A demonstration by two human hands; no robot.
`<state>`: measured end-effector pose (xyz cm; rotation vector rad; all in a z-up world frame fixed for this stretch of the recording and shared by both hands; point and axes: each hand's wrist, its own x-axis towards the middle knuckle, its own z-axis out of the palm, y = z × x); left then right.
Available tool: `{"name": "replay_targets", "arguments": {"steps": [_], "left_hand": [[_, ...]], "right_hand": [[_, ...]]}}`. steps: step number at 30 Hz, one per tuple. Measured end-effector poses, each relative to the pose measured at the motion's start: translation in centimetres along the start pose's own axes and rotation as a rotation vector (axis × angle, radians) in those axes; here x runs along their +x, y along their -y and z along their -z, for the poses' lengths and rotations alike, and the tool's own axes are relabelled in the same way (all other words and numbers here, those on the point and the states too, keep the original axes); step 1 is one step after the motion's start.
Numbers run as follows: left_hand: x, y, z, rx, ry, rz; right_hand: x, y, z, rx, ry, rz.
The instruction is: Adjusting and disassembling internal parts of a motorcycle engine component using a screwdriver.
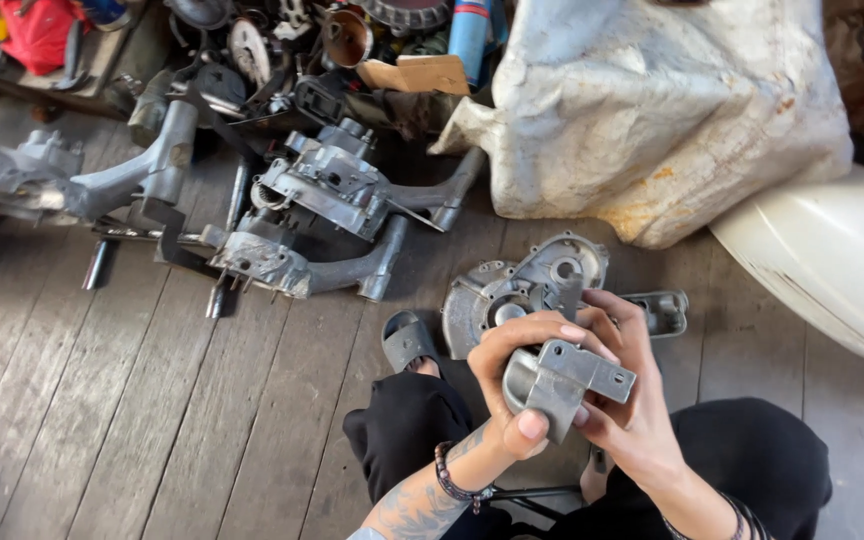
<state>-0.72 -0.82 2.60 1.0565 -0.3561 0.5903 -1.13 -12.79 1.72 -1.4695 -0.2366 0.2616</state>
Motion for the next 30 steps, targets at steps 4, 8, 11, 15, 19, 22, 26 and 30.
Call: {"name": "replay_targets", "arguments": {"steps": [4,8,11,15,19,22,26,30], "left_hand": [[-0.5,1.2,1.0,-0.005,-0.17,0.114],[0.6,3.4,2.0,-0.437,-0.426,0.568],[0.5,4.4,2.4,-0.365,-0.535,0.745],[-0.2,4.0,2.3,-0.078,-0.473,0.593],[0.3,1.6,2.6,0.186,-0.378,0.425],[0.2,1.0,2.8,0.223,-0.295,0.393],[-0.5,2.0,3.4,0.179,-0.224,0.414],[-0.1,2.1,4.2,0.002,-0.297,0.458]], "right_hand": [[-0.7,-0.3,-0.3,0.073,-0.018,-0.004],[-0.3,-1.9,-0.6,-0.13,-0.258,0.248],[-0.4,-4.8,0.5,-0.361,-0.349,0.4],[-0.8,-6.2,-0.1,-0.357,-0.396,0.372],[-1.9,-5.5,-1.9,-0.497,-0.335,0.292],[-2.2,-5.2,-2.2,-0.467,-0.344,0.359],[-2.3,-5.0,-2.0,-0.515,-0.339,0.296],[-2.1,-3.3,-2.4,-0.571,-0.213,0.175]]}}
